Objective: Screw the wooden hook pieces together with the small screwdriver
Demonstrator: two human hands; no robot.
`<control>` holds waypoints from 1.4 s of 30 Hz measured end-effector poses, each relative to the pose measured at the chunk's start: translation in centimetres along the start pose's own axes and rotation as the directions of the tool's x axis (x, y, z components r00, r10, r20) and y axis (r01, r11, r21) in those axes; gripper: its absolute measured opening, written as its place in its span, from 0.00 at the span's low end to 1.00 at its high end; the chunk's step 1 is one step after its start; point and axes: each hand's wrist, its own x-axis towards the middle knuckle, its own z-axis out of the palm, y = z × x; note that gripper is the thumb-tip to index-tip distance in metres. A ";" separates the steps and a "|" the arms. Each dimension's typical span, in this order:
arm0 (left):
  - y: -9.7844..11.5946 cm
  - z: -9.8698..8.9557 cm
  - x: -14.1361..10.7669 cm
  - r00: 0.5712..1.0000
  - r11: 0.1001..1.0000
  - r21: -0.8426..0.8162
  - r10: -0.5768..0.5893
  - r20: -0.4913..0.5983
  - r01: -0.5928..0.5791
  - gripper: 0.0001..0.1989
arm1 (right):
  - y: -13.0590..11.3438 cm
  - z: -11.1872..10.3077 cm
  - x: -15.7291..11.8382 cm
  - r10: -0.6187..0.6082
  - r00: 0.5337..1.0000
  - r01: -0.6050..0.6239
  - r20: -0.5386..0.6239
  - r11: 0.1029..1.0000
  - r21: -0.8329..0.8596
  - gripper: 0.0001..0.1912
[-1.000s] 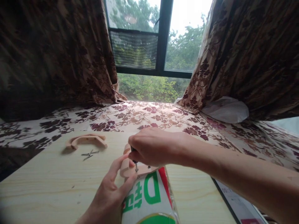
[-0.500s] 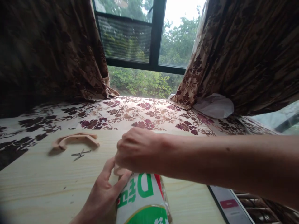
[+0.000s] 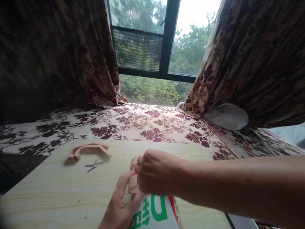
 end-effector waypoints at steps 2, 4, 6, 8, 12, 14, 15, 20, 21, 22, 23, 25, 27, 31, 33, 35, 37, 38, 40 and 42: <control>0.1 -0.1 0.0 1.000 1.000 -0.007 0.002 0.014 -0.001 0.17 | 0.1 0.1 0.4 0.004 0.997 -0.005 0.074 1.000 0.018 0.12; 0.2 0.0 0.0 1.000 1.000 -0.014 -0.006 0.024 0.006 0.18 | 0.5 -0.2 0.6 0.051 0.977 -0.075 0.207 0.991 0.111 0.11; 0.1 0.0 0.0 1.000 1.000 -0.017 -0.016 0.023 0.017 0.18 | 0.9 -0.7 0.8 0.103 0.931 -0.187 0.349 0.959 0.215 0.10; 0.1 0.1 0.1 0.999 0.999 -0.022 -0.026 0.022 0.027 0.18 | 1.1 -1.1 0.9 0.148 0.890 -0.287 0.432 0.917 0.277 0.10; 0.2 0.1 0.1 1.000 0.999 -0.037 -0.020 0.005 0.020 0.18 | 0.8 -1.4 0.8 0.233 0.888 -0.362 0.396 0.885 0.292 0.05; 0.3 0.1 0.1 1.000 1.000 -0.025 -0.017 -0.026 0.016 0.18 | 0.5 -1.3 0.8 0.239 0.929 -0.319 0.282 0.904 0.284 0.04; 0.3 0.1 0.0 0.999 1.000 -0.015 -0.019 -0.038 0.019 0.18 | 0.4 -1.2 0.7 0.224 0.953 -0.276 0.205 0.921 0.276 0.06; 0.3 0.0 0.1 1.000 1.000 0.006 -0.011 0.003 0.011 0.17 | 0.3 -0.6 0.9 0.071 0.997 -0.073 0.017 0.977 0.200 0.05; 0.2 0.0 0.1 1.000 1.000 0.013 -0.002 0.014 0.002 0.16 | 0.3 -0.5 0.9 0.059 0.998 -0.061 0.016 0.977 0.203 0.05; 0.1 0.0 0.2 1.000 1.000 0.020 0.004 0.022 -0.004 0.16 | 0.4 -0.6 0.9 0.057 0.998 -0.059 0.018 0.975 0.212 0.05; 0.1 0.0 0.2 1.000 1.000 0.026 0.007 0.026 -0.008 0.17 | 0.5 -0.6 0.8 0.063 0.997 -0.069 0.033 0.972 0.224 0.06; 0.0 0.0 0.2 1.000 0.999 0.032 0.009 0.027 -0.010 0.17 | 0.7 -0.9 0.7 0.095 0.988 -0.124 0.123 0.960 0.251 0.06; 0.0 0.0 0.2 1.000 0.999 0.031 0.012 0.026 -0.012 0.18 | 0.9 -1.3 0.5 0.156 0.958 -0.219 0.240 0.938 0.268 0.07; 0.0 0.0 0.2 0.999 0.999 0.033 0.025 0.029 -0.026 0.17 | 0.8 -1.9 -0.1 0.313 0.901 -0.392 0.300 0.885 0.253 0.07; 0.0 -0.1 0.3 0.999 0.998 0.042 0.035 0.026 -0.036 0.17 | 0.5 -2.1 -0.3 0.316 0.913 -0.379 0.256 0.891 0.249 0.04; 0.0 -0.2 0.5 0.999 0.997 0.058 0.043 0.026 -0.044 0.18 | 0.3 -2.2 -0.3 0.254 0.955 -0.286 0.153 0.924 0.253 0.06; 0.1 -0.3 0.7 0.999 0.996 0.075 0.043 0.029 -0.045 0.18 | 0.2 -2.1 -0.3 0.164 0.985 -0.170 0.044 0.957 0.237 0.06; 0.1 -0.4 0.7 0.999 0.996 0.082 0.040 0.030 -0.042 0.18 | 0.1 -1.9 -0.2 0.129 0.992 -0.128 0.009 0.966 0.225 0.06; 0.3 -0.5 0.8 0.999 0.995 0.091 0.030 0.023 -0.032 0.19 | 0.0 -1.4 0.0 0.098 0.995 -0.089 -0.033 0.974 0.206 0.05; 0.4 -0.3 0.7 1.000 0.996 0.091 0.020 0.004 -0.020 0.20 | 0.0 -1.1 0.1 0.101 0.994 -0.090 -0.043 0.972 0.219 0.07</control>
